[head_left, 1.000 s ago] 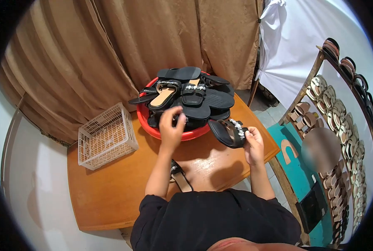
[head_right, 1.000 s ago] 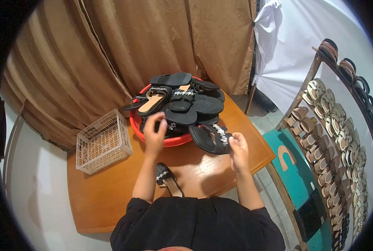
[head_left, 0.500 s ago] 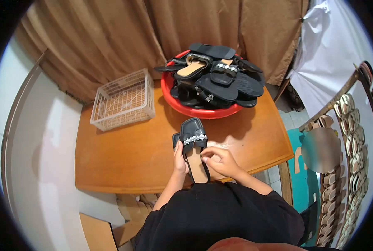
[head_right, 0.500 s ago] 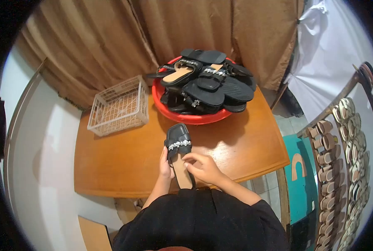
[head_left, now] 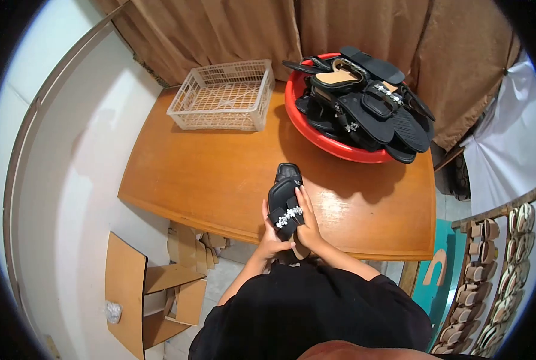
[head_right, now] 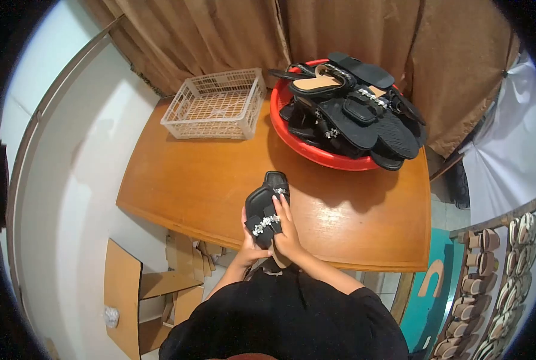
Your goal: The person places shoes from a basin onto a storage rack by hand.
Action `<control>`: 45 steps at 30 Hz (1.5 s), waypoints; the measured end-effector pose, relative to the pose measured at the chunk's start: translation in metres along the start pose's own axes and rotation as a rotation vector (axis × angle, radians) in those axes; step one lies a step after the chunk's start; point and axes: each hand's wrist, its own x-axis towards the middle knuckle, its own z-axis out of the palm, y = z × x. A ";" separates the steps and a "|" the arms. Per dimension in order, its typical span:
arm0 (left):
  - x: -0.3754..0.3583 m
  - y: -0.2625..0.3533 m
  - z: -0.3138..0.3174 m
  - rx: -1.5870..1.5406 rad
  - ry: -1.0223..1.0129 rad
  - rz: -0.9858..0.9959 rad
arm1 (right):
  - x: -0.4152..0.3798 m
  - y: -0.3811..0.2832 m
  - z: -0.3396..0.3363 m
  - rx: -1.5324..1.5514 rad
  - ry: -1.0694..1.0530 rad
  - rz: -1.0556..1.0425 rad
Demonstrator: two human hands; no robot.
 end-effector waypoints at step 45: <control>0.122 -0.032 -0.218 0.822 0.139 0.029 | 0.050 0.110 0.041 -0.651 0.196 0.318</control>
